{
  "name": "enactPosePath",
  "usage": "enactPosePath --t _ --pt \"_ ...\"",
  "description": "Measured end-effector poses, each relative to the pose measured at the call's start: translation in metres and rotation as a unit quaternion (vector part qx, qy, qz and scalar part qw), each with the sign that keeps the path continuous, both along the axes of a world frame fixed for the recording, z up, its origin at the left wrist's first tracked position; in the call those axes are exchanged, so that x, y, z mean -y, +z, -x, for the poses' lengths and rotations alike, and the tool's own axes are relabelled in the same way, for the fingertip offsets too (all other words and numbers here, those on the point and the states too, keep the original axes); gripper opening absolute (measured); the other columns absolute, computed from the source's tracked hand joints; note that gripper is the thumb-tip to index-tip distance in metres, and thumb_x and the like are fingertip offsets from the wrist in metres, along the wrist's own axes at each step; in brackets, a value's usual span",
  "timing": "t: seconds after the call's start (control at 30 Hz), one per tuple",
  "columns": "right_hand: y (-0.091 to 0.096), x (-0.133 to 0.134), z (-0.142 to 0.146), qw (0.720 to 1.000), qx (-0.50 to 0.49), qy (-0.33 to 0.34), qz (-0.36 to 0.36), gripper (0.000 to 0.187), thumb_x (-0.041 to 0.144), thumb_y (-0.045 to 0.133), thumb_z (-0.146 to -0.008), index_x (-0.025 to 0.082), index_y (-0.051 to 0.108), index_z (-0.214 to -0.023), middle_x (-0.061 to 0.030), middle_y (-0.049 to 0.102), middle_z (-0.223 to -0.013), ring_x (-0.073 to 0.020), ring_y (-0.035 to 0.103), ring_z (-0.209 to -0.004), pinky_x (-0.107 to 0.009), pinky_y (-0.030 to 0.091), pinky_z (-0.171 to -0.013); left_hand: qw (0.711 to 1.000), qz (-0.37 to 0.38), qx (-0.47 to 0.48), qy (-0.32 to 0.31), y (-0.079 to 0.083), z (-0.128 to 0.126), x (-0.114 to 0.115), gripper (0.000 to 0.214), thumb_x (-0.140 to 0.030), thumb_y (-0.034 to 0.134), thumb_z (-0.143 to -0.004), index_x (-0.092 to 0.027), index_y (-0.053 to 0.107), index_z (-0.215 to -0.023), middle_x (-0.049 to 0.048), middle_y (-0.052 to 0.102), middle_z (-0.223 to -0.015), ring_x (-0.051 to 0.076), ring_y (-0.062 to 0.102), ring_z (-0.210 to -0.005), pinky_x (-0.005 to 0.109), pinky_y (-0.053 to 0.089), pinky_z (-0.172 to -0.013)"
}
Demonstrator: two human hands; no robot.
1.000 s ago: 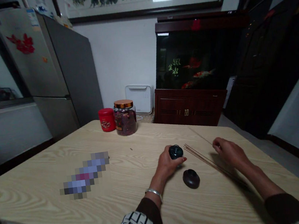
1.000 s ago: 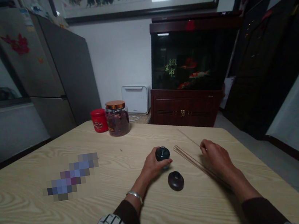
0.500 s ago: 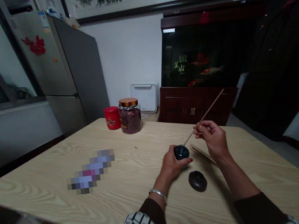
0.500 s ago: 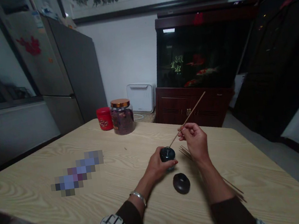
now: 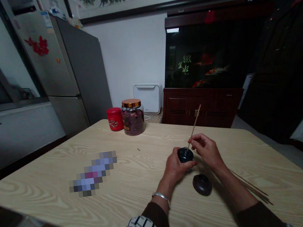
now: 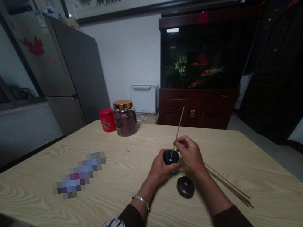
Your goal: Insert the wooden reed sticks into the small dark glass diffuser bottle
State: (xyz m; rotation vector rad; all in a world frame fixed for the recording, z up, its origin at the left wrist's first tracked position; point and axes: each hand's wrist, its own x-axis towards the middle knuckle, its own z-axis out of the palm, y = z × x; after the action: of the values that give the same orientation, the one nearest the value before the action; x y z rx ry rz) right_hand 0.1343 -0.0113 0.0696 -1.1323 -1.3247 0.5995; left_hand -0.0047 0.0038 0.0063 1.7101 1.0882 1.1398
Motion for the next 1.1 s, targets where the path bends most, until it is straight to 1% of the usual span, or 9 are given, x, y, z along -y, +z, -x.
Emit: enactPosePath --t 0.13,0.23,0.33,0.43,0.57,0.8,0.87,0.97,1.1 --pt "-0.003 0.003 -0.019 0.997 0.061 0.015 0.039 0.032 0.049 0.068 -0.076 0.018 0.066 -0.082 -0.0027 0.067 -0.077 -0.0158 0.06 -0.065 -0.029 0.048 -0.063 1.0 -0.001 0.006 0.0 0.0 0.0 0.001 0.06 -0.045 0.085 -0.06 -0.019 0.059 -0.107 0.0039 0.068 -0.094 0.021 0.062 -0.085 0.03 0.047 -0.075" --pt "-0.006 0.005 -0.059 0.986 0.148 -0.065 0.05 0.03 0.048 0.06 -0.081 0.019 0.067 -0.086 -0.0049 0.07 -0.082 -0.0179 0.062 -0.068 -0.03 0.047 -0.065 1.0 0.002 0.018 -0.007 0.001 0.001 0.002 0.062 -0.045 0.086 -0.059 -0.019 0.059 -0.109 0.0052 0.069 -0.095 0.021 0.063 -0.085 0.03 0.048 -0.076" --pt "-0.016 0.01 -0.105 0.923 0.32 -0.173 0.126 0.018 0.037 0.058 -0.08 0.022 0.068 -0.079 -0.0051 0.071 -0.08 -0.0191 0.062 -0.073 -0.029 0.043 -0.066 1.0 0.007 0.026 -0.011 0.001 0.0 0.002 0.063 -0.044 0.086 -0.059 -0.018 0.059 -0.109 0.0056 0.069 -0.095 0.021 0.063 -0.085 0.03 0.049 -0.076" --pt "-0.029 0.016 -0.132 0.852 0.43 -0.161 0.252 0.014 0.03 0.057 -0.077 0.023 0.069 -0.074 -0.0051 0.071 -0.077 -0.0192 0.063 -0.072 -0.028 0.039 -0.062 1.0 0.006 0.028 -0.013 0.0 0.0 0.001 0.064 -0.045 0.086 -0.059 -0.018 0.059 -0.11 0.0053 0.069 -0.095 0.021 0.064 -0.085 0.031 0.05 -0.077" --pt "-0.04 0.017 -0.137 0.813 0.474 -0.144 0.304 0.015 0.026 0.056 -0.076 0.023 0.07 -0.076 -0.0066 0.072 -0.084 -0.0199 0.064 -0.078 -0.027 0.039 -0.064 0.999 0.0 0.029 -0.013 -0.003 0.0 0.0 0.064 -0.046 0.085 -0.06 -0.017 0.058 -0.111 0.0054 0.069 -0.095 0.021 0.064 -0.086 0.031 0.05 -0.077" --pt "-0.044 0.012 -0.131 0.795 0.505 -0.147 0.304 0.017 0.025 0.052 -0.083 0.019 0.067 -0.077 -0.0117 0.072 -0.09 -0.0223 0.065 -0.082 -0.029 0.038 -0.064 1.0 -0.001 0.023 -0.013 -0.002 0.0 0.0 0.063 -0.045 0.085 -0.061 -0.018 0.058 -0.111 0.0055 0.069 -0.095 0.022 0.064 -0.087 0.031 0.05 -0.077" --pt "-0.037 0.015 -0.13 0.806 0.494 -0.173 0.277 0.02 0.028 0.048 -0.086 0.019 0.065 -0.079 -0.0124 0.071 -0.088 -0.0234 0.064 -0.081 -0.03 0.037 -0.063 1.0 -0.002 0.022 -0.012 -0.001 0.0 0.0 0.063 -0.045 0.085 -0.061 -0.018 0.059 -0.111 0.0053 0.069 -0.095 0.021 0.064 -0.087 0.031 0.05 -0.078" --pt "-0.012 0.021 -0.125 0.875 0.385 -0.258 0.141 0.02 0.033 0.049 -0.087 0.02 0.064 -0.083 -0.0104 0.07 -0.085 -0.0219 0.063 -0.077 -0.03 0.039 -0.063 1.0 0.003 0.025 -0.011 0.0 0.0 0.001 0.063 -0.044 0.086 -0.059 -0.018 0.059 -0.11 0.0051 0.069 -0.095 0.021 0.064 -0.086 0.031 0.05 -0.078" --pt "0.025 0.026 -0.096 0.963 0.016 -0.253 -0.089 0.022 0.04 0.063 -0.081 0.02 0.063 -0.09 -0.0046 0.067 -0.083 -0.0134 0.055 -0.062 -0.024 0.039 -0.052 0.999 0.011 0.039 -0.013 0.002 0.0 0.003 0.062 -0.042 0.087 -0.058 -0.018 0.06 -0.108 0.0051 0.069 -0.094 0.022 0.064 -0.086 0.032 0.051 -0.078"
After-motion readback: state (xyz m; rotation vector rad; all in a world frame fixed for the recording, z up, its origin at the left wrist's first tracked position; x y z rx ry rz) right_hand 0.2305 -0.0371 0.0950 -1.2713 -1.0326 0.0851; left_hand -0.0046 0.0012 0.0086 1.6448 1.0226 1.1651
